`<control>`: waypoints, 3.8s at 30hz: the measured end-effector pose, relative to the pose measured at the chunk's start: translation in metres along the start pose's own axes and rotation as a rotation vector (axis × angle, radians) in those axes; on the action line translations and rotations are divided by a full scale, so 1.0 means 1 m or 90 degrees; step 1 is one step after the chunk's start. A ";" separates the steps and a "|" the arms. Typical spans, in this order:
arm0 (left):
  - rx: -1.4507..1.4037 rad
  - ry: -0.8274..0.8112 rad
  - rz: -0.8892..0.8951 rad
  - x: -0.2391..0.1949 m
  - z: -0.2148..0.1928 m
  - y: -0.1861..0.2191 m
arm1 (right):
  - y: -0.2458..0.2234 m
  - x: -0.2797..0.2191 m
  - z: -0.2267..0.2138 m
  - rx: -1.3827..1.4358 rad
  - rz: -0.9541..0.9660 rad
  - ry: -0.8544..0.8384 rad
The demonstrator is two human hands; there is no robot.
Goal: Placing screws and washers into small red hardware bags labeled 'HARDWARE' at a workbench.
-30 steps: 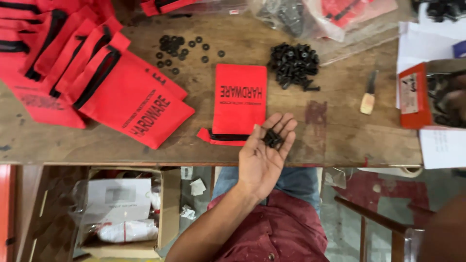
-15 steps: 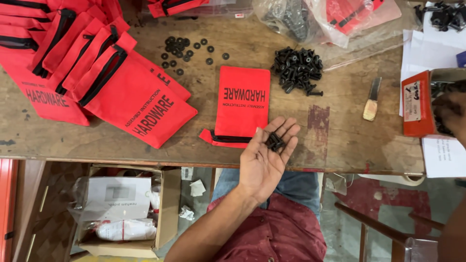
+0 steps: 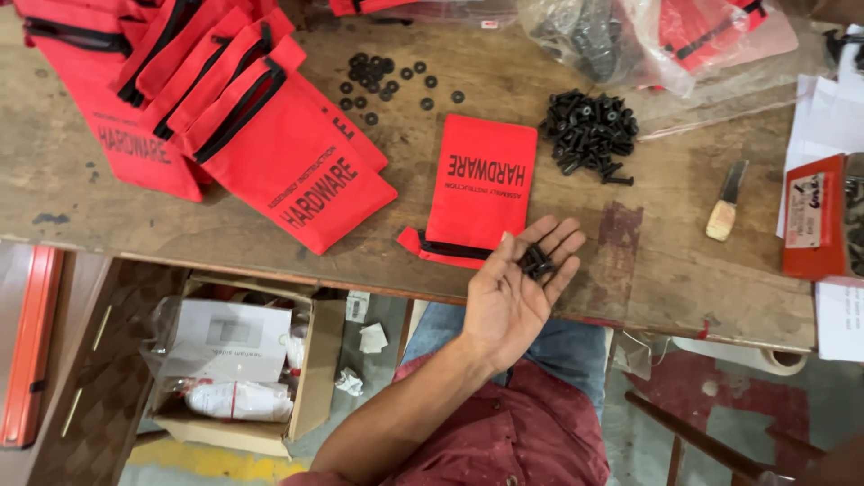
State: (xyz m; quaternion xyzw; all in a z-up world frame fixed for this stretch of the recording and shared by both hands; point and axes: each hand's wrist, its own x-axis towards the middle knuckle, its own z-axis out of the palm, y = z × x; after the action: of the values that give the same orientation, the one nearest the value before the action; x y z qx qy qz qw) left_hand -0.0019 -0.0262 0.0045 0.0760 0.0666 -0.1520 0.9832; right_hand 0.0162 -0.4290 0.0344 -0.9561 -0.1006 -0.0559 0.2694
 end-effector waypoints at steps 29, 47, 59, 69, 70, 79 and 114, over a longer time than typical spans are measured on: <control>0.024 0.132 0.159 -0.083 0.013 0.034 | -0.259 0.087 0.143 0.078 -0.345 -0.124; 0.048 0.209 0.141 -0.077 0.009 0.048 | -0.243 0.109 0.160 0.075 -0.374 -0.245; 0.011 0.209 0.153 -0.064 0.018 0.042 | -0.254 0.103 0.140 0.181 -0.336 -0.228; -0.086 0.053 0.184 -0.068 0.027 0.045 | -0.247 0.089 0.136 0.329 -0.203 -0.340; -0.082 0.055 0.182 -0.068 0.028 0.044 | -0.248 0.087 0.135 0.340 -0.187 -0.333; 0.033 0.170 0.181 -0.052 0.057 0.047 | -0.257 0.080 0.138 0.324 -0.264 -0.335; 1.521 0.069 0.371 0.047 0.144 0.198 | -0.358 0.151 0.153 0.765 -0.059 -0.180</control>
State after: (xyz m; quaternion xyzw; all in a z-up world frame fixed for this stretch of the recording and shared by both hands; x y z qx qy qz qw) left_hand 0.1196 0.1220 0.1634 0.9462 -0.0930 0.1111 0.2895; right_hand 0.0913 -0.0246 0.1091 -0.6298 -0.1905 0.1261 0.7424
